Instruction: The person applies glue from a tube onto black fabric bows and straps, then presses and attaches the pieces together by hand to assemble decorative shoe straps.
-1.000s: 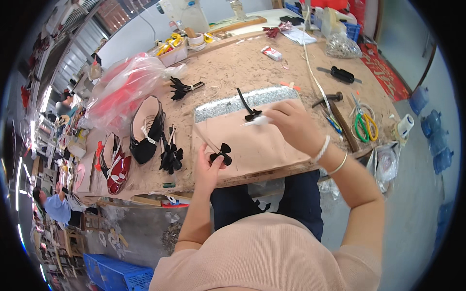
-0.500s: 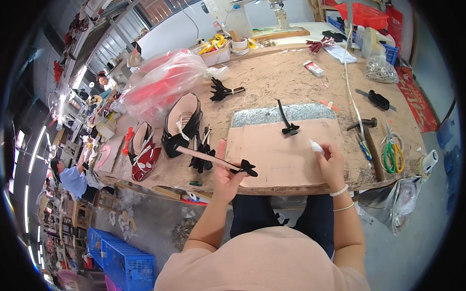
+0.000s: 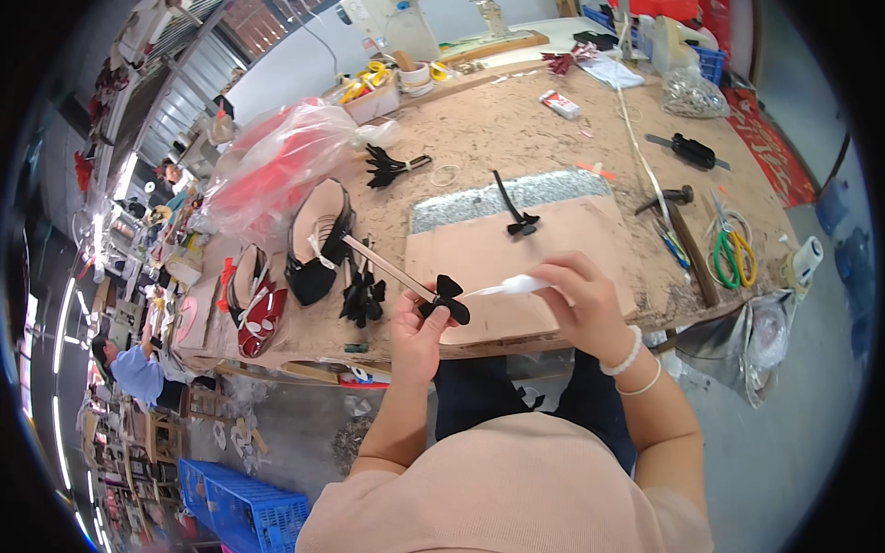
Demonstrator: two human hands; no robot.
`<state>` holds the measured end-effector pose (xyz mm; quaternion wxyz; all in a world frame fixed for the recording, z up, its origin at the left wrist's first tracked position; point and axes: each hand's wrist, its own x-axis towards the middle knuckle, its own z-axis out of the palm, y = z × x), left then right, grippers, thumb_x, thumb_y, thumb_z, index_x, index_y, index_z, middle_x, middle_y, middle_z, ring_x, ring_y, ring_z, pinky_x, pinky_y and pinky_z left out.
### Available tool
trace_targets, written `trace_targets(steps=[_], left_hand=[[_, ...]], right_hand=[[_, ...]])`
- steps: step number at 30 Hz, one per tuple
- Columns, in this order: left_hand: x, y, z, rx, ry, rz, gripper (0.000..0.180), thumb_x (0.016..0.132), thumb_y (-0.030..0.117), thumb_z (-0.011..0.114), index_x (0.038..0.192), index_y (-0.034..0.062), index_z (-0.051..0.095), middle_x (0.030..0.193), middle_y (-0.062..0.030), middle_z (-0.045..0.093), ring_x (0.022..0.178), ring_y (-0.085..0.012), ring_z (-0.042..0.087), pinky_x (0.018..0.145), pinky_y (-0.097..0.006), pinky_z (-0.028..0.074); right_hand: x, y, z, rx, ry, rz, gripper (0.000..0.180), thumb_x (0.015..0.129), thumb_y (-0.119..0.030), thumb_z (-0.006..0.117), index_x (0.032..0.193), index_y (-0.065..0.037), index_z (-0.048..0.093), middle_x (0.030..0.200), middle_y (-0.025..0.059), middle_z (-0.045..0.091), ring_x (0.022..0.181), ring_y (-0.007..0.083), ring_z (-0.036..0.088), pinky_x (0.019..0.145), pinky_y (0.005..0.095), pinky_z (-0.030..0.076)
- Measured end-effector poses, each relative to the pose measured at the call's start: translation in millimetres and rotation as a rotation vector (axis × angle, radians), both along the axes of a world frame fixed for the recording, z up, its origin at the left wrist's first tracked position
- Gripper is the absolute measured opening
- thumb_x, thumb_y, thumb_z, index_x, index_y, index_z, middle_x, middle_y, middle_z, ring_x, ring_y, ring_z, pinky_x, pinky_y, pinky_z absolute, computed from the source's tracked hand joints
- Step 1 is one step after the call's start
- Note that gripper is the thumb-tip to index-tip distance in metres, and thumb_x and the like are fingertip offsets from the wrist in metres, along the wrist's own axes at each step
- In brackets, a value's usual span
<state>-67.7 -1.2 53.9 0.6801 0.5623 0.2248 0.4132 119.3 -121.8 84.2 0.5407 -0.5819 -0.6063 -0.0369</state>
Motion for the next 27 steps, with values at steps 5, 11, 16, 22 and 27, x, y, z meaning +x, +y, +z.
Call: trace_targets(steps=[5,11,16,22,27], left_hand=[[3.3,-7.3,1.8,0.017,0.008,0.006,0.035,0.080,0.001,0.058,0.111,-0.0025,0.042,0.090,-0.0107,0.057,0.071,-0.0136,0.058,0.065,-0.023,0.048],[3.0,-9.4,-0.7,-0.002,-0.024,-0.014,0.036,0.080,0.001,0.058,0.111,-0.0024,0.041,0.091,-0.0114,0.056,0.073,-0.0136,0.058,0.066,-0.023,0.048],[4.0,-10.9,-3.7,0.017,0.018,0.002,0.035,0.080,0.000,0.057,0.111,-0.0022,0.041,0.092,-0.0114,0.056,0.075,-0.0134,0.058,0.067,-0.024,0.049],[3.2,-8.6,-7.5,0.018,0.036,-0.018,0.032,0.080,0.000,0.057,0.109,-0.0012,0.043,0.092,-0.0103,0.057,0.078,-0.0134,0.058,0.068,-0.024,0.049],[6.7,-10.2,-7.9,0.023,0.012,-0.067,0.028,0.081,0.000,0.056,0.107,-0.0004,0.045,0.091,-0.0095,0.057,0.077,-0.0133,0.057,0.070,-0.024,0.048]], right_hand=[[-5.3,6.0,2.4,0.039,-0.271,-0.043,0.028,0.065,0.007,0.058,0.092,-0.003,0.058,0.085,0.0091,0.053,0.076,0.0262,0.053,0.068,0.0329,0.045],[-4.8,5.7,2.6,0.049,-0.386,-0.097,0.033,0.061,0.006,0.057,0.094,-0.003,0.057,0.087,0.0080,0.053,0.079,0.0250,0.052,0.069,0.0328,0.045],[-0.4,4.7,8.9,0.038,-0.547,-0.096,0.031,0.064,-0.001,0.056,0.095,-0.005,0.058,0.089,0.0065,0.052,0.083,0.0228,0.052,0.072,0.0310,0.044],[-0.2,8.9,31.6,0.090,-0.795,-0.065,0.026,0.066,-0.008,0.056,0.091,-0.007,0.057,0.087,0.0046,0.051,0.086,0.0204,0.052,0.076,0.0307,0.043],[17.7,18.9,36.4,-0.002,-0.699,0.045,0.024,0.066,-0.008,0.055,0.091,-0.007,0.056,0.088,0.0027,0.051,0.089,0.0191,0.052,0.078,0.0301,0.043]])
